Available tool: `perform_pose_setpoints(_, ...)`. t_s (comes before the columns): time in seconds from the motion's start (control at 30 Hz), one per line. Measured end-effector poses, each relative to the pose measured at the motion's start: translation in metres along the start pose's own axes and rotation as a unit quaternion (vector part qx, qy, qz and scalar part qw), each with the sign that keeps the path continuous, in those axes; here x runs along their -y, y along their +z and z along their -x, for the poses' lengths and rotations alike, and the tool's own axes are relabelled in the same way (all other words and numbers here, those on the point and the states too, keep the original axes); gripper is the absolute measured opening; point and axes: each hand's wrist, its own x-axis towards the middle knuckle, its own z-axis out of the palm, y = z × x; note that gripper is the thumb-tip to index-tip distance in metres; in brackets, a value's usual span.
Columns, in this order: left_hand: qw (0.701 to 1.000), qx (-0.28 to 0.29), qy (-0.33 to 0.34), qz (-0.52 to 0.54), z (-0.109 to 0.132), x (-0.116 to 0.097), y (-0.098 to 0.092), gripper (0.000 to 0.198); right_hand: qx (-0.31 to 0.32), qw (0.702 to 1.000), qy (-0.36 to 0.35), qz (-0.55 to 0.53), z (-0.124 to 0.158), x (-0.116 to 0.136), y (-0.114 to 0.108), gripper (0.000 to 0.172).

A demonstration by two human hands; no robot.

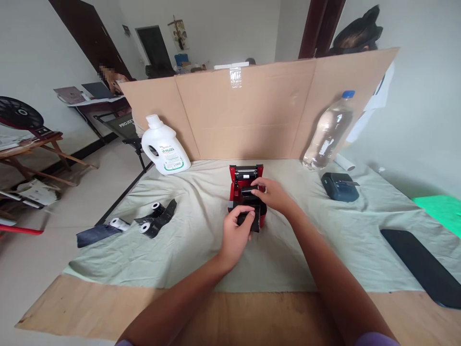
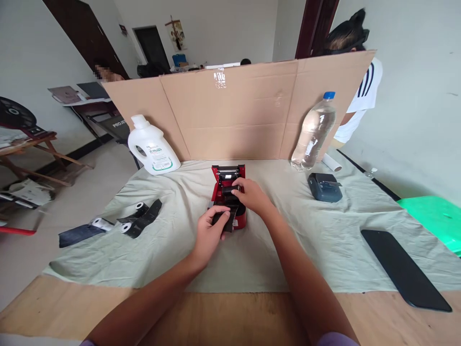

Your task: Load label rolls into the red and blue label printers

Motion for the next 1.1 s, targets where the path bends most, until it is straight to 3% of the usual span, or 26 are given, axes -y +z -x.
perform_pose_setpoints(0.23,0.999,0.013,-0.038,0.022,-0.015,-0.002,-0.009,0.033,-0.016,0.997,0.042,0.063,-0.016,-0.002,0.027,0.015)
perform_pose_setpoints(0.47,0.994,0.080,-0.075,0.000,-0.018,0.004,-0.007,0.037,0.005,0.989,0.092,0.117,-0.019,-0.004,0.024,0.005)
perform_pose_setpoints(0.63,0.987,0.120,-0.103,-0.028,-0.021,0.007,-0.008,0.041,0.029,0.982,0.123,0.139,-0.021,-0.001,0.027,0.011)
perform_pose_setpoints(0.73,0.987,0.121,-0.093,-0.038,-0.021,0.006,-0.010,0.039,0.015,0.987,0.131,0.091,-0.023,-0.003,0.022,0.015)
perform_pose_setpoints(0.83,0.987,0.127,-0.087,-0.051,-0.021,0.005,-0.012,0.036,0.034,0.989,0.134,-0.055,-0.022,-0.011,0.006,0.017)
perform_pose_setpoints(0.9,0.985,0.134,-0.087,-0.059,-0.022,0.004,-0.013,0.035,-0.002,0.984,0.127,-0.128,-0.022,-0.018,-0.006,0.019)
perform_pose_setpoints(0.97,0.983,0.144,-0.090,-0.067,-0.023,0.002,-0.014,0.032,-0.097,0.977,0.122,-0.145,-0.021,-0.023,-0.013,0.018)
perform_pose_setpoints(1.03,0.981,0.154,-0.090,-0.071,-0.025,-0.001,-0.016,0.028,-0.186,0.964,0.112,-0.152,-0.022,-0.026,-0.013,0.015)
perform_pose_setpoints(1.1,0.981,0.159,-0.089,-0.071,-0.025,-0.004,-0.017,0.025,-0.222,0.953,0.087,-0.186,-0.025,-0.026,-0.007,0.022)
